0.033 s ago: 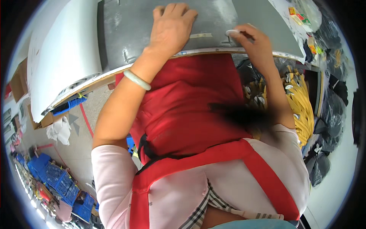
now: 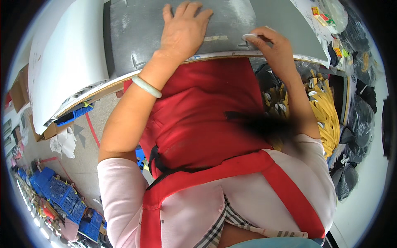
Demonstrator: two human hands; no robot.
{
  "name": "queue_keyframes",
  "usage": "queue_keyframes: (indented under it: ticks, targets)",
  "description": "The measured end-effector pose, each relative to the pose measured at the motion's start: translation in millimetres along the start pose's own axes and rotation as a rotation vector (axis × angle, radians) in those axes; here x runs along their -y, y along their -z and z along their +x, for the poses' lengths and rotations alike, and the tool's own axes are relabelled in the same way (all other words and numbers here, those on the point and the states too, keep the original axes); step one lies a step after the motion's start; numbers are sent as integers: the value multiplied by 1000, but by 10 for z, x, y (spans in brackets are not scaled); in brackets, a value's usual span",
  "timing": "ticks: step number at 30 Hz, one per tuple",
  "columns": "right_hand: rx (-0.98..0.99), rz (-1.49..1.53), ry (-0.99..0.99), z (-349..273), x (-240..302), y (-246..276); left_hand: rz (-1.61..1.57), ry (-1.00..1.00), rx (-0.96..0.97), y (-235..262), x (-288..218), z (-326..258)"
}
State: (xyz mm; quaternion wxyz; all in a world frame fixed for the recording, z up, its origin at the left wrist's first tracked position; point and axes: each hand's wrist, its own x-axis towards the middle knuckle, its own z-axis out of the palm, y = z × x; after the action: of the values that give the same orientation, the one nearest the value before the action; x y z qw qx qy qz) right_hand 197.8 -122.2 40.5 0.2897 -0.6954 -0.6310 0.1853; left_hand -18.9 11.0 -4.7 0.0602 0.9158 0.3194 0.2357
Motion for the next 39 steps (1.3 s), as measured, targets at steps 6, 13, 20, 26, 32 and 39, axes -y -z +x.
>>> queue_keyframes:
  ticks: [6,13,20,26,32,39]
  targets:
    - [-11,-61,144,-68,-44,-39,39,32,9,-19,-78,64]
    - [35,-181,143,-60,-36,17,22,28,2,50,-85,52]
    - [-118,14,-124,-58,-114,-90,17,17,8,-1,-76,82]
    - [164,50,-181,177,11,172,-368,-183,-410,-222,136,11]
    - [-56,56,-71,895,-62,97,82,-52,-228,-172,45,6]
    - [-143,-106,95,1640,-233,-33,45,24,-56,-112,-9,1]
